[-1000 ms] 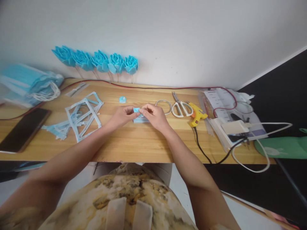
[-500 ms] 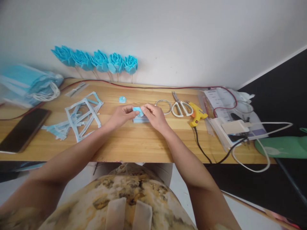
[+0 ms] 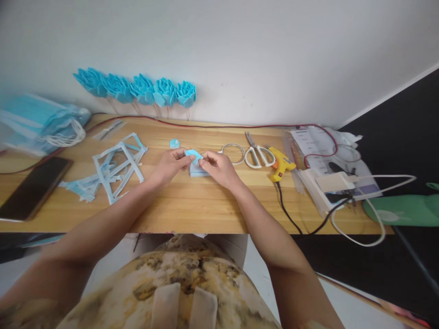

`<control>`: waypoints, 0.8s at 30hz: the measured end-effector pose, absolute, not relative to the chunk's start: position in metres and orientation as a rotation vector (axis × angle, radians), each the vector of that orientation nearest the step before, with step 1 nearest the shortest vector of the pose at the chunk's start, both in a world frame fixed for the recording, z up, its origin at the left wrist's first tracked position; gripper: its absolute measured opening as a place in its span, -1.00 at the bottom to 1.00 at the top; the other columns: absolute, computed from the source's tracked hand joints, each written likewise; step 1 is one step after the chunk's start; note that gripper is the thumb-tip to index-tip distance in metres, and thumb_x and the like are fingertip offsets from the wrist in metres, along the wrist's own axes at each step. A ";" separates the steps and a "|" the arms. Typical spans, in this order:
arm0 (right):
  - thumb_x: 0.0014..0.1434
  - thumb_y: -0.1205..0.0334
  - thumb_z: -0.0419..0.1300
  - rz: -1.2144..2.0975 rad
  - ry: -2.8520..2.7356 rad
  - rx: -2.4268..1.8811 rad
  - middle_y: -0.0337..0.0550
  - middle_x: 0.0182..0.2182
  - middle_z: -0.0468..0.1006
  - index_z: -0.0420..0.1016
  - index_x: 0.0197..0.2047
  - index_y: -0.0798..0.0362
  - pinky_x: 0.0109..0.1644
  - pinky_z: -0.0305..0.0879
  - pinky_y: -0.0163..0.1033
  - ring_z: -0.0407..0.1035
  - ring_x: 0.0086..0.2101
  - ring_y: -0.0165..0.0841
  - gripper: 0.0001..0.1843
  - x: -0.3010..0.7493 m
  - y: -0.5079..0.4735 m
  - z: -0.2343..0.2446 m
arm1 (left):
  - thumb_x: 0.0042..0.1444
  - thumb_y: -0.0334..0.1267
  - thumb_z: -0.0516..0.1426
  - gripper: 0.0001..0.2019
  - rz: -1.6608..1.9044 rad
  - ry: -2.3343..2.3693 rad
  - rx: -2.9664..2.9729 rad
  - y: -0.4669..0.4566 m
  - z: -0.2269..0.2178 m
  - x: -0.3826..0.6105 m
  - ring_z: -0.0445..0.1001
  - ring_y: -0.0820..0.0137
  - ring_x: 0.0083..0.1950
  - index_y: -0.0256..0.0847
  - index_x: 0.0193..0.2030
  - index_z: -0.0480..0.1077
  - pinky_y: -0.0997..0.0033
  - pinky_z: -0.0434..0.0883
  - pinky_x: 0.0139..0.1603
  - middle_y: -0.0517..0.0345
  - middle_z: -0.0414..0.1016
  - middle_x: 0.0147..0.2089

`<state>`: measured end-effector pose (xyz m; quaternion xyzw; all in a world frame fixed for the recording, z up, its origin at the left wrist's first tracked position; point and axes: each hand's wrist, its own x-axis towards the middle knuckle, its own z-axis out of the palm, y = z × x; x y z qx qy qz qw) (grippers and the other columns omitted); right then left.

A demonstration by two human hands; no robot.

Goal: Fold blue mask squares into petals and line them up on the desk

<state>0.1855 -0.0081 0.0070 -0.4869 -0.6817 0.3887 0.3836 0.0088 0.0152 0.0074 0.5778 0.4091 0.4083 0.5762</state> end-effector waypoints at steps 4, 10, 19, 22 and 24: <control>0.17 0.13 0.13 1.016 -1.741 -1.243 -0.27 -0.51 0.37 0.43 -0.41 0.07 -0.36 0.11 -0.31 0.21 -0.47 -0.44 -0.79 0.186 -0.009 0.012 | 0.00 -0.12 0.22 -0.68 0.963 0.943 1.343 0.015 0.008 0.008 0.16 0.54 -0.53 -0.22 -0.59 0.22 0.48 0.14 -0.48 0.28 0.21 -0.61; 0.17 0.07 0.15 1.014 -1.740 -1.247 -0.29 -0.53 0.34 0.39 -0.44 0.06 -0.39 0.09 -0.33 0.18 -0.48 -0.46 -0.75 0.186 -0.010 0.011 | -0.01 -0.12 0.23 -0.68 0.960 0.943 1.343 0.015 0.008 0.008 0.17 0.55 -0.53 -0.23 -0.58 0.23 0.50 0.14 -0.49 0.28 0.24 -0.60; 0.14 0.14 0.15 0.924 -1.735 -1.292 -0.33 -0.57 0.25 0.32 -0.49 0.06 -0.42 0.05 -0.35 0.12 -0.51 -0.49 -0.76 0.184 -0.010 0.010 | -0.05 -0.06 0.24 -0.71 0.914 0.898 1.292 0.016 0.004 0.009 0.22 0.56 -0.53 -0.25 -0.49 0.32 0.52 0.23 -0.50 0.28 0.29 -0.56; 0.17 0.11 0.13 0.968 -1.741 -1.281 -0.29 -0.54 0.35 0.38 -0.47 0.07 -0.39 0.10 -0.34 0.20 -0.48 -0.46 -0.75 0.186 -0.010 0.013 | -0.09 -0.07 0.26 -0.70 0.922 0.908 1.293 0.017 0.004 0.009 0.20 0.57 -0.54 -0.25 -0.51 0.31 0.53 0.21 -0.51 0.29 0.27 -0.57; 0.20 0.09 0.09 0.993 -1.726 -1.271 -0.25 -0.50 0.43 0.43 -0.45 0.06 -0.35 0.16 -0.32 0.27 -0.44 -0.43 -0.73 0.189 -0.010 0.015 | -0.09 -0.08 0.26 -0.70 0.919 0.919 1.291 0.017 0.004 0.009 0.20 0.57 -0.54 -0.25 -0.53 0.30 0.53 0.19 -0.50 0.28 0.27 -0.57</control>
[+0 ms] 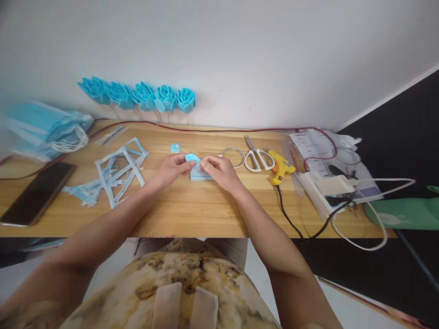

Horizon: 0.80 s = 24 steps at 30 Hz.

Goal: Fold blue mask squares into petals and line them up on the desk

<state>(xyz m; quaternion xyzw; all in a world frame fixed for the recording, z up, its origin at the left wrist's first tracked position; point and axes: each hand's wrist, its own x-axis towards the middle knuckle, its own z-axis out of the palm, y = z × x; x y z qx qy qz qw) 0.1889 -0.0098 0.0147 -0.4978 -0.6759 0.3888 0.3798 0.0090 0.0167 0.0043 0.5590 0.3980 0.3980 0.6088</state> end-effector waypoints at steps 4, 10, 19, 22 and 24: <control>0.19 0.09 0.12 0.981 -1.668 -1.288 -0.23 -0.47 0.49 0.46 -0.42 0.06 -0.34 0.19 -0.32 0.31 -0.43 -0.41 -0.74 0.192 -0.008 0.015 | -0.09 -0.09 0.26 -0.71 0.894 0.910 1.276 0.016 0.006 0.009 0.20 0.56 -0.53 -0.25 -0.53 0.31 0.53 0.20 -0.49 0.28 0.28 -0.57; 0.15 0.06 0.19 1.001 -1.657 -1.257 -0.26 -0.47 0.49 0.49 -0.36 0.07 -0.35 0.20 -0.34 0.31 -0.45 -0.45 -0.76 0.191 -0.007 0.011 | -0.10 -0.03 0.27 -0.67 0.877 0.892 1.270 0.016 0.006 0.009 0.20 0.56 -0.53 -0.25 -0.52 0.31 0.51 0.20 -0.49 0.28 0.27 -0.57; 0.15 0.04 0.20 0.973 -1.640 -1.264 -0.31 -0.54 0.39 0.44 -0.43 0.06 -0.42 0.14 -0.35 0.22 -0.51 -0.49 -0.74 0.192 -0.006 0.005 | -0.11 -0.03 0.27 -0.66 0.849 0.883 1.286 0.017 0.005 0.008 0.21 0.56 -0.53 -0.25 -0.54 0.31 0.51 0.21 -0.49 0.27 0.27 -0.57; 0.15 0.04 0.20 0.960 -1.637 -1.273 -0.31 -0.54 0.37 0.43 -0.44 0.06 -0.43 0.12 -0.35 0.21 -0.51 -0.49 -0.73 0.191 -0.006 0.005 | -0.13 -0.03 0.28 -0.67 0.836 0.881 1.276 0.017 0.005 0.008 0.23 0.55 -0.52 -0.25 -0.52 0.33 0.51 0.24 -0.50 0.26 0.29 -0.56; 0.15 0.03 0.20 0.952 -1.639 -1.280 -0.31 -0.54 0.37 0.42 -0.45 0.06 -0.43 0.11 -0.35 0.20 -0.52 -0.49 -0.72 0.191 -0.006 0.005 | -0.13 -0.03 0.28 -0.67 0.837 0.884 1.272 0.017 0.005 0.009 0.24 0.55 -0.52 -0.25 -0.51 0.34 0.52 0.25 -0.50 0.26 0.30 -0.55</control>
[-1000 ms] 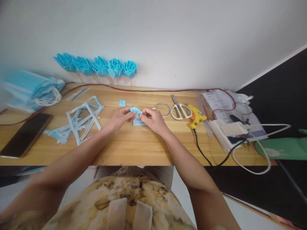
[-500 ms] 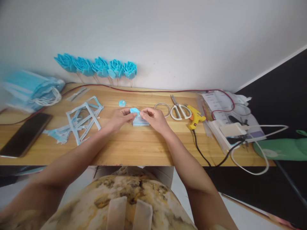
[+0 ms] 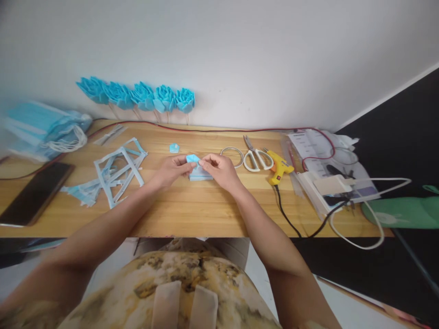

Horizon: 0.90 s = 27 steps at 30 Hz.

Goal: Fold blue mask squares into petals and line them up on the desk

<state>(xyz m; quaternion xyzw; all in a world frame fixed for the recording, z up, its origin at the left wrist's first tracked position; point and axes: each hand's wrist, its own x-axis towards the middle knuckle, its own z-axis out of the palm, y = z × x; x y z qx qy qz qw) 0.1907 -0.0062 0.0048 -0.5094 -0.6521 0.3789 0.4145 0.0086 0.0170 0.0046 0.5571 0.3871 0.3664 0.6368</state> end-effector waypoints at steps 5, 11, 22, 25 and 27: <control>0.14 0.04 0.20 0.943 -1.650 -1.281 -0.30 -0.55 0.38 0.41 -0.46 0.06 -0.44 0.11 -0.35 0.20 -0.52 -0.48 -0.72 0.189 -0.007 0.006 | -0.11 -0.06 0.26 -0.70 0.839 0.896 1.287 0.017 0.003 0.009 0.24 0.55 -0.52 -0.25 -0.51 0.34 0.52 0.25 -0.51 0.26 0.29 -0.56; 0.16 0.06 0.16 1.010 -1.667 -1.257 -0.29 -0.52 0.38 0.41 -0.44 0.07 -0.40 0.13 -0.35 0.21 -0.49 -0.48 -0.73 0.186 -0.009 0.012 | -0.11 -0.10 0.25 -0.73 0.872 0.880 1.277 0.017 0.004 0.009 0.24 0.55 -0.53 -0.25 -0.51 0.33 0.53 0.23 -0.51 0.29 0.27 -0.57; 0.10 0.12 0.17 0.955 -1.715 -1.290 -0.31 -0.52 0.34 0.33 -0.43 0.04 -0.39 0.12 -0.34 0.18 -0.49 -0.46 -0.81 0.187 -0.008 0.012 | 0.03 0.02 0.16 -0.66 0.879 0.925 1.276 0.017 0.007 0.007 0.27 0.52 -0.53 -0.24 -0.52 0.36 0.49 0.25 -0.47 0.20 0.35 -0.56; 0.10 0.14 0.17 0.940 -1.724 -1.294 -0.31 -0.53 0.33 0.32 -0.44 0.05 -0.39 0.12 -0.34 0.17 -0.49 -0.47 -0.82 0.186 -0.009 0.013 | -0.01 0.02 0.18 -0.67 0.866 0.936 1.281 0.018 0.009 0.007 0.27 0.51 -0.52 -0.24 -0.49 0.38 0.49 0.24 -0.48 0.20 0.36 -0.55; 0.10 0.15 0.16 0.928 -1.728 -1.300 -0.32 -0.53 0.32 0.32 -0.44 0.05 -0.39 0.12 -0.35 0.17 -0.50 -0.48 -0.82 0.185 -0.009 0.013 | -0.09 -0.02 0.24 -0.70 0.856 0.941 1.292 0.018 0.010 0.007 0.25 0.52 -0.52 -0.25 -0.47 0.38 0.50 0.21 -0.49 0.23 0.35 -0.55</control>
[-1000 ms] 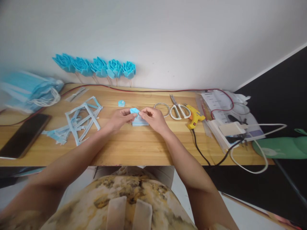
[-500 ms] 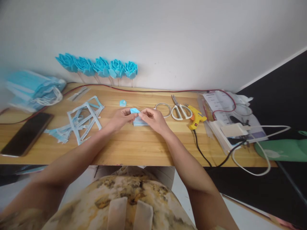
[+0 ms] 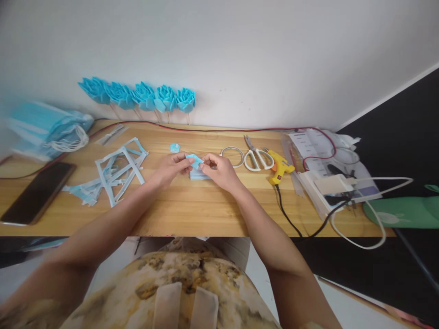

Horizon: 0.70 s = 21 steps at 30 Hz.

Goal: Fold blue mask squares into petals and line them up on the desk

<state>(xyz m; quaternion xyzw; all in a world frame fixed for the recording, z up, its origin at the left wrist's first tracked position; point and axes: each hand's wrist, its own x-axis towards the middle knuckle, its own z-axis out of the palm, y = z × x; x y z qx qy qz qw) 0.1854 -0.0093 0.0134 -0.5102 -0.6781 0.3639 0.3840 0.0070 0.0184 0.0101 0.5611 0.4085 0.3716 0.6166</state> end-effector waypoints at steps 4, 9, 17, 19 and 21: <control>0.11 0.15 0.17 0.923 -1.760 -1.318 -0.30 -0.51 0.39 0.37 -0.43 0.06 -0.37 0.16 -0.35 0.24 -0.48 -0.47 -0.83 0.187 -0.009 0.014 | -0.17 -0.08 0.29 -0.71 0.888 0.942 1.345 0.018 0.011 0.007 0.17 0.55 -0.52 -0.25 -0.49 0.37 0.50 0.13 -0.49 0.29 0.28 -0.56; 0.20 0.10 0.09 0.748 -1.608 -1.358 -0.20 -0.39 0.55 0.48 -0.18 0.05 -0.28 0.28 -0.30 0.41 -0.38 -0.39 -0.75 0.215 0.001 0.018 | -0.08 -0.10 0.23 -0.72 0.996 0.992 1.312 0.020 0.006 0.005 0.15 0.55 -0.54 -0.23 -0.55 0.28 0.49 0.11 -0.48 0.31 0.22 -0.60; 0.18 0.23 0.12 0.189 -1.774 -1.782 -0.14 -0.30 0.63 0.56 -0.17 0.03 -0.22 0.26 -0.22 0.46 -0.31 -0.28 -0.78 0.250 0.012 0.014 | -0.06 -0.11 0.22 -0.73 1.054 1.020 1.244 0.019 0.007 0.004 0.21 0.53 -0.51 -0.24 -0.51 0.29 0.49 0.16 -0.44 0.28 0.27 -0.56; 0.17 0.27 0.12 0.237 -1.875 -1.772 -0.17 -0.27 0.63 0.56 -0.18 0.00 -0.22 0.25 -0.24 0.47 -0.28 -0.29 -0.80 0.246 0.012 0.010 | -0.06 -0.11 0.23 -0.74 1.068 1.021 1.243 0.018 0.007 0.004 0.21 0.54 -0.51 -0.24 -0.50 0.30 0.49 0.17 -0.44 0.28 0.27 -0.56; 0.18 0.29 0.12 0.277 -1.942 -1.757 -0.19 -0.28 0.63 0.56 -0.22 0.00 -0.22 0.24 -0.27 0.46 -0.27 -0.31 -0.81 0.243 0.012 0.008 | -0.07 -0.11 0.23 -0.74 1.072 1.021 1.244 0.019 0.006 0.004 0.21 0.54 -0.51 -0.24 -0.50 0.30 0.50 0.17 -0.44 0.28 0.27 -0.55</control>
